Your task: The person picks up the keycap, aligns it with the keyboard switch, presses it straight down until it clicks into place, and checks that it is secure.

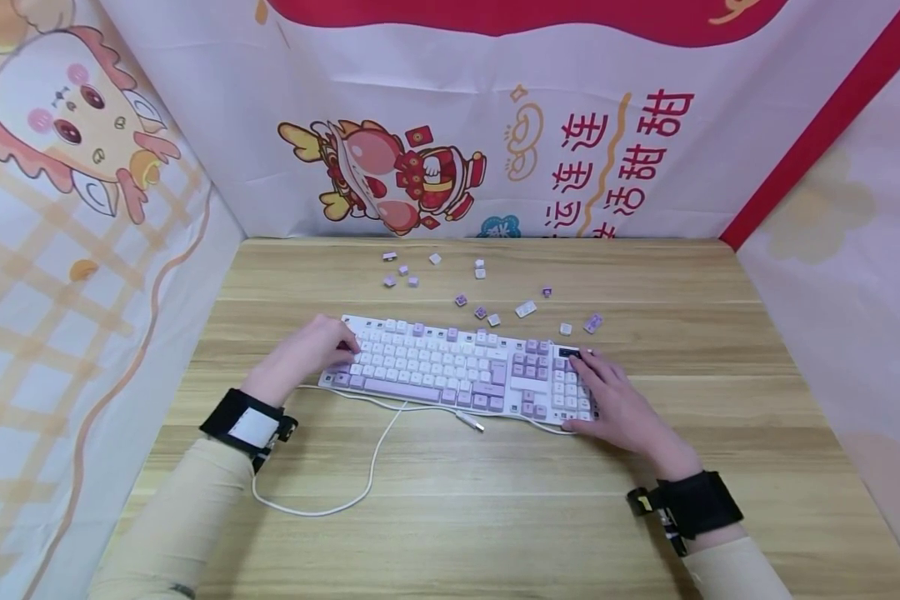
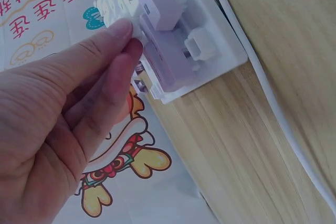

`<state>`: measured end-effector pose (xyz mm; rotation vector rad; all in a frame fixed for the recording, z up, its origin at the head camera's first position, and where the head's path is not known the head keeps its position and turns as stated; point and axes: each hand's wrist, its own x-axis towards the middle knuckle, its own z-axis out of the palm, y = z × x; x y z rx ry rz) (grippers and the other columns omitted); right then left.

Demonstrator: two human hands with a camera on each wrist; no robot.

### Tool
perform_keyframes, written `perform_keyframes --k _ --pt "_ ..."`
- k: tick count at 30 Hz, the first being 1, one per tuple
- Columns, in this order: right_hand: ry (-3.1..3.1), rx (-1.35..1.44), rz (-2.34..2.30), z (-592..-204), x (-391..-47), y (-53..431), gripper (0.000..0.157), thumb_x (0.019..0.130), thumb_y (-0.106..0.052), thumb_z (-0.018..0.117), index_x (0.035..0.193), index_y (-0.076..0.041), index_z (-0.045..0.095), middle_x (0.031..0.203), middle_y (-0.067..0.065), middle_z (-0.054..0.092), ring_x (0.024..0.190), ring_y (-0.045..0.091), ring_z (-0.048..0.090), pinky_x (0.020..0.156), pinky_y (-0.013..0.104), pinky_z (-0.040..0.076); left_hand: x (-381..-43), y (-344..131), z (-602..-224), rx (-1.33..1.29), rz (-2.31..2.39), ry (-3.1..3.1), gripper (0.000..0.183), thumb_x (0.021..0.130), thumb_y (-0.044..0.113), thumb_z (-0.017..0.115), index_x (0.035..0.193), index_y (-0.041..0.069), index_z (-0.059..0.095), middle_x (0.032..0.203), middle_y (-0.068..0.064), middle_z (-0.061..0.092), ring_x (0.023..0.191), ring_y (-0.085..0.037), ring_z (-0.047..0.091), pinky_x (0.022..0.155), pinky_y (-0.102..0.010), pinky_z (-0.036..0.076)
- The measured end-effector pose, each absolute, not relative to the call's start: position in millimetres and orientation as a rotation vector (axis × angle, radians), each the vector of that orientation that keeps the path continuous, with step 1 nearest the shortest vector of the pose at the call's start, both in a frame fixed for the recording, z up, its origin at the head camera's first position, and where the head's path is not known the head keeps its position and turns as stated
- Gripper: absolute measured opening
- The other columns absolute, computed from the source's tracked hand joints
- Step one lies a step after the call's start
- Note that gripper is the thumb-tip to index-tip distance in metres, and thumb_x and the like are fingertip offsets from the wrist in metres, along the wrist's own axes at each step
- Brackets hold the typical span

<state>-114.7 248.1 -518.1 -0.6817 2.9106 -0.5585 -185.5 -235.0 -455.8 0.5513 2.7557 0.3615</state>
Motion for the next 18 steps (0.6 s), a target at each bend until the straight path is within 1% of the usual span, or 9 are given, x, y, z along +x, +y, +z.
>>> perform_keyframes --k 6,10,14,18 --pt "2.907 -0.671 -0.554 -517.1 -114.7 248.2 0.105 0.076 -0.049 0.084 0.155 -0.003 0.031 0.162 0.022 0.026 0.148 0.045 0.024 0.115 0.062 0.034 -183.7 -233.1 -454.2 0.553 0.337 2.761 0.005 0.091 0.009 0.072 0.092 0.012 0.076 0.092 -0.004 0.074 0.085 -0.016 0.066 0.078 -0.036 0.058" --pt "2.898 -0.665 -0.551 -515.3 -114.3 247.8 0.106 0.076 -0.048 0.084 0.155 -0.003 0.03 0.163 0.022 0.025 0.149 0.045 0.023 0.116 0.061 0.033 -183.4 -231.5 -453.4 0.557 0.376 2.749 0.006 0.09 0.01 0.073 0.095 0.013 0.075 0.092 -0.003 0.073 0.084 -0.015 0.066 0.078 -0.035 0.058" --pt "2.885 -0.658 -0.543 -514.7 -114.5 247.6 0.107 0.076 -0.047 0.084 0.156 -0.003 0.028 0.163 0.022 0.023 0.15 0.045 0.022 0.117 0.06 0.032 -183.9 -230.7 -452.3 0.548 0.379 2.736 0.01 0.09 0.011 0.073 0.099 0.012 0.074 0.094 -0.004 0.073 0.085 -0.016 0.067 0.079 -0.035 0.059" --pt "2.88 -0.654 -0.54 -514.5 -115.1 247.3 0.107 0.076 -0.048 0.083 0.156 -0.003 0.028 0.163 0.022 0.023 0.15 0.045 0.022 0.118 0.06 0.031 -184.1 -231.0 -451.0 0.533 0.361 2.724 0.011 0.09 0.01 0.072 0.101 0.012 0.075 0.096 -0.005 0.074 0.087 -0.017 0.068 0.08 -0.036 0.059"
